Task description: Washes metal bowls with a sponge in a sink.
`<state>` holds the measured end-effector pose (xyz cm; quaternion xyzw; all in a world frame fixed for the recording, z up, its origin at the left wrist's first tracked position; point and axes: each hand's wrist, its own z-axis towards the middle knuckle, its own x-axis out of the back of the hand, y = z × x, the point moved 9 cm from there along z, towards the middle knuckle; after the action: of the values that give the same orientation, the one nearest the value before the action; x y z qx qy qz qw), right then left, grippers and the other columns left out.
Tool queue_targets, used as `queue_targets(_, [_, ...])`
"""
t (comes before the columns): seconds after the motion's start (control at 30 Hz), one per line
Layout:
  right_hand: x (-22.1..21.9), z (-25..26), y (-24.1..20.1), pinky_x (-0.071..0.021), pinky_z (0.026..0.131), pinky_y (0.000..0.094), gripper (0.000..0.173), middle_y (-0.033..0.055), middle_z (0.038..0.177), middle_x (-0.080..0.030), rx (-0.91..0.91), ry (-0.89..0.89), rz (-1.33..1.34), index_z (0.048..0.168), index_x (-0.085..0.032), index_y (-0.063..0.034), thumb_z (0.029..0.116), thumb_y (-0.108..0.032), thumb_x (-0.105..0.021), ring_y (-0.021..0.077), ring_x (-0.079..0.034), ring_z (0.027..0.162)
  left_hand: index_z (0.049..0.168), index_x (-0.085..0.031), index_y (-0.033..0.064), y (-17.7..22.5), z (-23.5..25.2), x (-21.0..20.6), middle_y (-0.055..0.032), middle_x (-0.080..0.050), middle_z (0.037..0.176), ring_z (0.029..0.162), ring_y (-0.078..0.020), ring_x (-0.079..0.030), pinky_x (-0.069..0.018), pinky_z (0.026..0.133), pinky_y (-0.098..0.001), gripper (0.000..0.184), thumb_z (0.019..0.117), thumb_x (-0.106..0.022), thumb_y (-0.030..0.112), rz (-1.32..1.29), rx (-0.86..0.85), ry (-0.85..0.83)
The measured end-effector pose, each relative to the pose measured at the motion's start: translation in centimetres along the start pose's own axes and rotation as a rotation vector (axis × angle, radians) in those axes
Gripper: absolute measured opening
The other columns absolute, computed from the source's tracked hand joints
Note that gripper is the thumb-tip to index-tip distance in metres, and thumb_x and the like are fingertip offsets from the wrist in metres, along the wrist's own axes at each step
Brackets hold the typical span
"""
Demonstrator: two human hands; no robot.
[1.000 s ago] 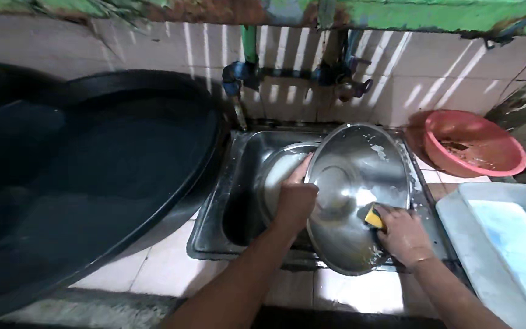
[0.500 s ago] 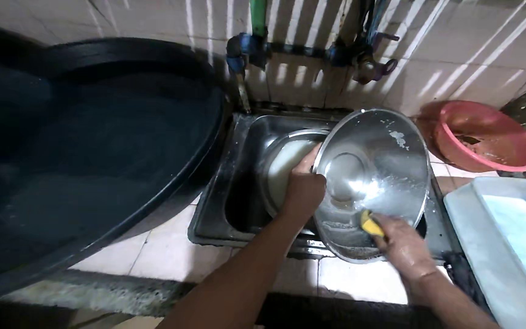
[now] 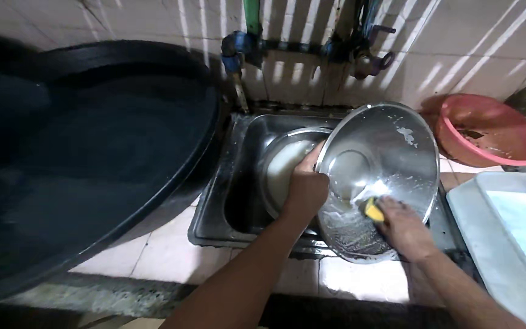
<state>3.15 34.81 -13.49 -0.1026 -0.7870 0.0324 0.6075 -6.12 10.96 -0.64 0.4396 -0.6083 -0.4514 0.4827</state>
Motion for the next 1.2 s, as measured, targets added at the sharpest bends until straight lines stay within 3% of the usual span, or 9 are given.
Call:
queue_targets(0.17, [0.7, 2.3, -1.3, -0.0283, 0.117, 0.0682, 0.063, 0.0185, 0.163, -0.037, 0.009, 0.245, -0.098, 0.155, -0.047, -0.0133, 0.0952, -0.016, -0.067, 0.0402, -0.034, 0.151, 0.151, -0.053, 0.0225, 0.4, -0.1, -0.3, -0.006, -0.066, 0.135, 0.11, -0.0146, -0.067, -0.0568, 0.091, -0.0385, 0.068, 0.0916, -0.056, -0.011, 0.023, 0.012, -0.009])
queue_targets(0.3, [-1.1, 1.7, -11.0, -0.0366, 0.119, 0.052, 0.075, 0.0234, 0.167, -0.023, -0.147, 0.046, 0.707, 0.163, -0.02, -0.0049, 0.1036, -0.028, -0.059, 0.0368, -0.036, 0.15, 0.151, -0.052, 0.0135, 0.5, 0.6, -1.1, -0.0053, -0.064, 0.139, 0.119, -0.0085, -0.064, -0.0532, 0.101, -0.0307, 0.066, 0.0901, -0.055, -0.013, -0.035, -0.043, 0.007])
queue_targets(0.37, [-0.2, 1.7, -13.9, -0.0429, 0.114, 0.0482, 0.066, 0.0157, 0.158, -0.043, -0.084, 0.058, 1.016, 0.162, -0.025, -0.0137, 0.1046, -0.024, -0.056, 0.0266, -0.05, 0.139, 0.153, -0.05, 0.0183, 1.0, 0.1, -1.0, -0.0059, -0.065, 0.137, 0.114, -0.0127, -0.066, -0.0551, 0.096, -0.0365, 0.066, 0.0931, -0.056, -0.009, 0.06, -0.036, 0.012])
queue_targets(0.5, [-2.8, 0.9, -7.6, -0.0407, 0.118, 0.0486, 0.058, 0.0079, 0.164, -0.039, 0.029, -0.075, 0.379, 0.158, -0.04, -0.0172, 0.1047, -0.033, -0.055, 0.0252, -0.047, 0.145, 0.154, -0.049, 0.0256, 0.6, -0.5, -0.5, -0.0074, -0.066, 0.134, 0.106, -0.0186, -0.069, -0.0574, 0.085, -0.0424, 0.072, 0.092, -0.055, -0.01, 0.114, 0.03, -0.01])
queue_targets(0.63, [-1.5, 1.5, -0.4, -0.0246, 0.12, 0.0651, 0.051, 0.0197, 0.162, -0.038, -0.021, 0.002, -0.152, 0.147, -0.057, -0.0183, 0.0983, -0.029, -0.064, 0.0407, -0.032, 0.151, 0.155, -0.047, 0.0255, 0.1, -0.4, -0.7, -0.0084, -0.065, 0.135, 0.11, -0.0212, -0.067, -0.0566, 0.088, -0.0458, 0.072, 0.0933, -0.054, -0.01, 0.105, 0.045, -0.034])
queue_targets(0.77, [-1.6, 0.0, -8.9, -0.0455, 0.111, 0.0515, 0.057, 0.0152, 0.155, -0.048, -0.178, -0.218, 0.442, 0.158, -0.038, -0.0132, 0.1057, -0.031, -0.054, 0.0311, -0.055, 0.135, 0.156, -0.046, 0.0218, -0.1, -0.1, -1.0, -0.0074, -0.064, 0.139, 0.111, -0.0181, -0.067, -0.0559, 0.089, -0.0412, 0.068, 0.0952, -0.052, -0.008, 0.014, 0.03, 0.002])
queue_targets(0.9, [1.5, -1.7, -14.0, -0.0551, 0.097, 0.0385, 0.052, 0.0076, 0.128, -0.067, -0.135, 0.015, 1.229, 0.151, -0.047, -0.0186, 0.1009, -0.027, -0.058, 0.0147, -0.066, 0.113, 0.153, -0.05, 0.0158, -1.0, 0.6, -0.9, -0.0045, -0.062, 0.142, 0.121, -0.0099, -0.063, -0.0525, 0.101, -0.0332, 0.063, 0.094, -0.055, -0.008, -0.057, 0.042, 0.062])
queue_targets(1.1, [-1.6, -2.1, -0.9, -0.0333, 0.119, 0.0573, 0.046, 0.0135, 0.153, -0.052, -0.031, -0.052, 0.037, 0.142, -0.062, -0.017, 0.098, -0.03, -0.062, 0.0346, -0.045, 0.145, 0.151, -0.049, 0.0086, -0.1, 0.9, -1.6, -0.0069, -0.063, 0.14, 0.121, -0.0079, -0.063, -0.0531, 0.102, -0.0285, 0.066, 0.0897, -0.052, -0.016, -0.164, -0.077, -0.02])
queue_targets(1.2, [-1.6, -2.1, -4.7, -0.0357, 0.119, 0.0531, 0.048, 0.0116, 0.158, -0.047, -0.118, -0.161, 0.264, 0.15, -0.052, -0.0149, 0.1063, -0.034, -0.05, 0.0302, -0.045, 0.145, 0.149, -0.051, 0.0069, 0.1, 0.9, -2.0, -0.0081, -0.063, 0.139, 0.121, -0.0084, -0.063, -0.053, 0.102, -0.0289, 0.063, 0.0903, -0.052, -0.014, -0.21, -0.113, -0.008])
